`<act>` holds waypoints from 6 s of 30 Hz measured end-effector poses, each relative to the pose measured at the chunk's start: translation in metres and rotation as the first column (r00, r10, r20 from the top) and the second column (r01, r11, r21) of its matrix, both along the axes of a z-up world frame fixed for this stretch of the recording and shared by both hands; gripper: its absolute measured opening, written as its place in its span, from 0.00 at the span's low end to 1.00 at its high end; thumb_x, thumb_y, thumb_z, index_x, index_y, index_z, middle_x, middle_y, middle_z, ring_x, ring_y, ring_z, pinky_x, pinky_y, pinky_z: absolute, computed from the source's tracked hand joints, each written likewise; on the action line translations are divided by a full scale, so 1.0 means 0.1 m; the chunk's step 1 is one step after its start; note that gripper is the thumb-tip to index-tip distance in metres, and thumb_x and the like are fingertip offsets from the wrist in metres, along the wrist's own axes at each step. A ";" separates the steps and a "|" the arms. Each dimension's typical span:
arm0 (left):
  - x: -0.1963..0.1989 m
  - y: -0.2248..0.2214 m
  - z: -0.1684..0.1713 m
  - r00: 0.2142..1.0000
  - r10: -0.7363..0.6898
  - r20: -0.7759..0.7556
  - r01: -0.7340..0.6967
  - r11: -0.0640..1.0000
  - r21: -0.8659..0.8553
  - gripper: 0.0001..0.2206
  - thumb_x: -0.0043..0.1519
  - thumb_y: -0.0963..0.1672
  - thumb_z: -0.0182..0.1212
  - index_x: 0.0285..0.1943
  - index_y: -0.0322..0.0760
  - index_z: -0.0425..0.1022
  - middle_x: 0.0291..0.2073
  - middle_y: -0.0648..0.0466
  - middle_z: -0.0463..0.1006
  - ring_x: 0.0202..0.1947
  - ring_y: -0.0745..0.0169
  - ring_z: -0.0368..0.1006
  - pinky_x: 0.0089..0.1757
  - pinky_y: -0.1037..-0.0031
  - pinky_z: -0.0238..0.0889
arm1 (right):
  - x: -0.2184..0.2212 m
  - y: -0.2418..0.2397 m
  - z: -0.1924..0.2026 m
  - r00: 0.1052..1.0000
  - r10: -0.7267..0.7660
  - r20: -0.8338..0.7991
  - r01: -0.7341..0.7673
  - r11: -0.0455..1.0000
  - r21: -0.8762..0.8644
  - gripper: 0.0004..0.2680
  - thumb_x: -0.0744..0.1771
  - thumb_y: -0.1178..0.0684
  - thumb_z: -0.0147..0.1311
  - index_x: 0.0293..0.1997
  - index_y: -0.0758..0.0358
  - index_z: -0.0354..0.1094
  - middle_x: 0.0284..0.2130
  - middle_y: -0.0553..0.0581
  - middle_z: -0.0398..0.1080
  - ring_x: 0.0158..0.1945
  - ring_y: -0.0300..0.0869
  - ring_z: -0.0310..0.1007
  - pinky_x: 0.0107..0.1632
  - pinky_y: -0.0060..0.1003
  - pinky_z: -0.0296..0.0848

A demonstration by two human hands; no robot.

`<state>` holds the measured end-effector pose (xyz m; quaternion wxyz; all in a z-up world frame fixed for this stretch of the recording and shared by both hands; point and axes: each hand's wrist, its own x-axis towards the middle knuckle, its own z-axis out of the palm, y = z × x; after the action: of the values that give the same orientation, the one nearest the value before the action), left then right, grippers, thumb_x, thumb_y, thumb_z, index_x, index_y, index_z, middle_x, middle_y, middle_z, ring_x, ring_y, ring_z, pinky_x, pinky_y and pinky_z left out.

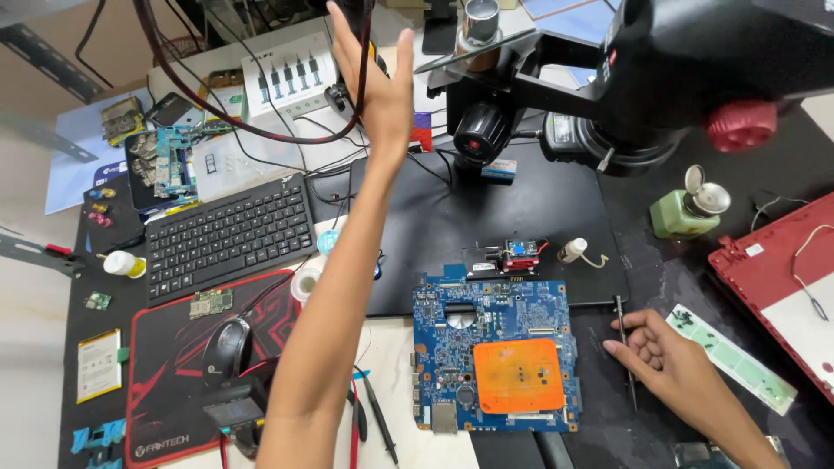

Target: Soldering electronic components on a laptop motherboard using a heat gun and tweezers.

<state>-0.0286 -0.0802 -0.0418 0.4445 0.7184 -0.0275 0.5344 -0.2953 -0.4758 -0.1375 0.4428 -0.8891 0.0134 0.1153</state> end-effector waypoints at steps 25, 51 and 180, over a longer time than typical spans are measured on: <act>-3.51 -0.39 -0.59 0.836 -0.138 -0.531 0.237 0.964 0.123 0.20 0.67 0.39 0.56 0.69 0.27 0.63 0.56 0.39 0.69 0.56 0.45 0.70 0.56 0.61 0.63 | -0.66 0.36 0.54 0.696 0.212 0.686 0.090 0.922 -0.376 0.17 0.66 0.50 0.60 0.57 0.70 0.65 0.39 0.66 0.69 0.39 0.51 0.72 0.41 0.42 0.72; -3.74 -0.59 -0.87 0.685 -0.275 -0.675 0.336 0.941 -0.043 0.24 0.65 0.37 0.55 0.72 0.31 0.63 0.47 0.44 0.73 0.45 0.54 0.71 0.46 0.66 0.67 | -0.91 0.51 0.53 0.986 0.077 0.149 -0.061 0.992 -0.109 0.11 0.68 0.50 0.52 0.54 0.60 0.73 0.36 0.58 0.76 0.30 0.46 0.73 0.33 0.41 0.67; -3.68 -0.47 -0.91 0.608 -0.282 -0.742 0.405 0.914 -0.016 0.29 0.63 0.40 0.60 0.74 0.27 0.55 0.68 0.32 0.62 0.68 0.38 0.61 0.62 0.56 0.56 | 0.20 0.86 0.17 0.744 0.397 0.538 -0.420 0.903 -0.085 0.10 0.64 0.58 0.63 0.48 0.64 0.70 0.42 0.54 0.77 0.45 0.40 0.74 0.53 0.34 0.68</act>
<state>-0.3966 -0.1269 -0.1324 0.4556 0.8838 -0.0267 0.1034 -0.2757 -0.3901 -0.1201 0.4102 -0.8565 -0.3098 -0.0468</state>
